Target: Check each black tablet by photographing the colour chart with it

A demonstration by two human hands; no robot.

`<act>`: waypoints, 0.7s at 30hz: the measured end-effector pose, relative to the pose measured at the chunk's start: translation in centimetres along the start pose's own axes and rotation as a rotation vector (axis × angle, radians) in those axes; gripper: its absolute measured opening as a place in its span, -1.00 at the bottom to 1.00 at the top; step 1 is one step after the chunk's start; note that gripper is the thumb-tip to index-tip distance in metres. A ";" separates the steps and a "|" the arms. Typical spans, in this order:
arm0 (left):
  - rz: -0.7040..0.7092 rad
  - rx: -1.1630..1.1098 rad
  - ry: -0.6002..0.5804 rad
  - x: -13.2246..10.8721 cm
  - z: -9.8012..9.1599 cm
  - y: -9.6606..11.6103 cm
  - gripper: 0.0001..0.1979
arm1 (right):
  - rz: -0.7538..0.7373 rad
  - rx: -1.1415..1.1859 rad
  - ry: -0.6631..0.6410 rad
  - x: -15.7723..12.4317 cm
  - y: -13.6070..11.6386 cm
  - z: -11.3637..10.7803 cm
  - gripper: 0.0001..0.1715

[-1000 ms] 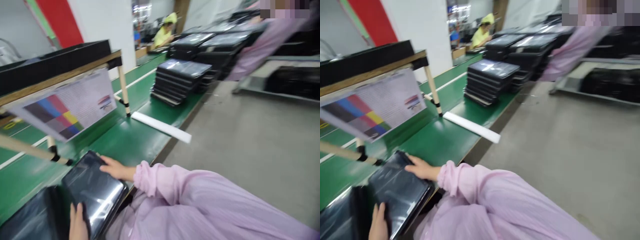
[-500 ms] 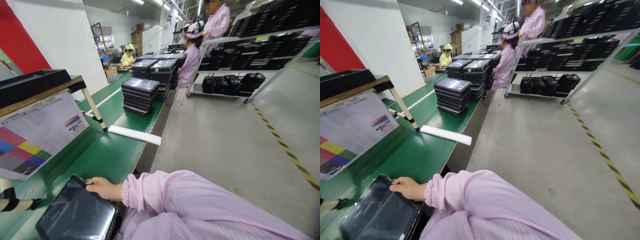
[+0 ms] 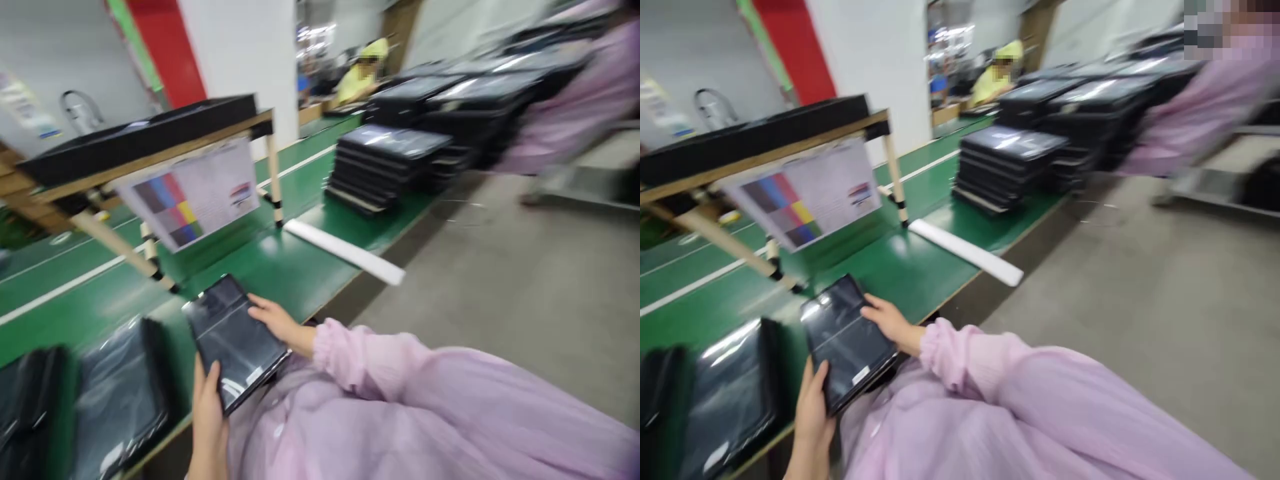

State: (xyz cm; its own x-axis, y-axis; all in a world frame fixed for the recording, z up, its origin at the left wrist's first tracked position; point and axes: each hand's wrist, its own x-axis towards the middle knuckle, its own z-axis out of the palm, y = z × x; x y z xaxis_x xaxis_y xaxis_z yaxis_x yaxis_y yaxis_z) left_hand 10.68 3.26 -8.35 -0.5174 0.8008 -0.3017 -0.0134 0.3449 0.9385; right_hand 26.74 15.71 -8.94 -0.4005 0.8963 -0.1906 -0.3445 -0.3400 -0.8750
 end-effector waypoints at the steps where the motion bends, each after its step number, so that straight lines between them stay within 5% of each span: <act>1: -0.051 -0.114 -0.001 -0.6 -0.2 0.2 -0.20 | 0.019 -0.003 -0.013 -0.7 -0.2 0.3 0.02; 5: 0.063 -0.232 0.088 -2.4 -3.2 2.4 -0.24 | 0.025 -0.064 -0.077 -1.7 -1.3 3.0 0.03; 11: 0.157 -0.190 0.300 -3.3 -13.3 6.6 -0.27 | -0.125 -0.123 -0.253 -1.2 -0.8 13.5 -0.13; 16: 0.133 -0.299 0.274 0.3 -21.8 7.4 -0.32 | -0.200 -0.116 -0.304 1.1 3.4 21.7 -0.10; 21: 0.035 -0.351 0.276 4.3 -26.1 5.3 -0.36 | -0.240 -0.348 -0.235 3.1 7.8 23.7 -0.02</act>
State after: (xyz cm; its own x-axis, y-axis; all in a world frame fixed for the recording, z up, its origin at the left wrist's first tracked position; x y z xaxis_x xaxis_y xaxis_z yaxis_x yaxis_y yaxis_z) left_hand -13.94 -4.24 -0.34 -0.7313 0.6318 -0.2570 -0.2563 0.0946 0.9619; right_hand 2.69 9.09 -5.84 -0.5393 0.8354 0.1059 -0.1622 0.0204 -0.9866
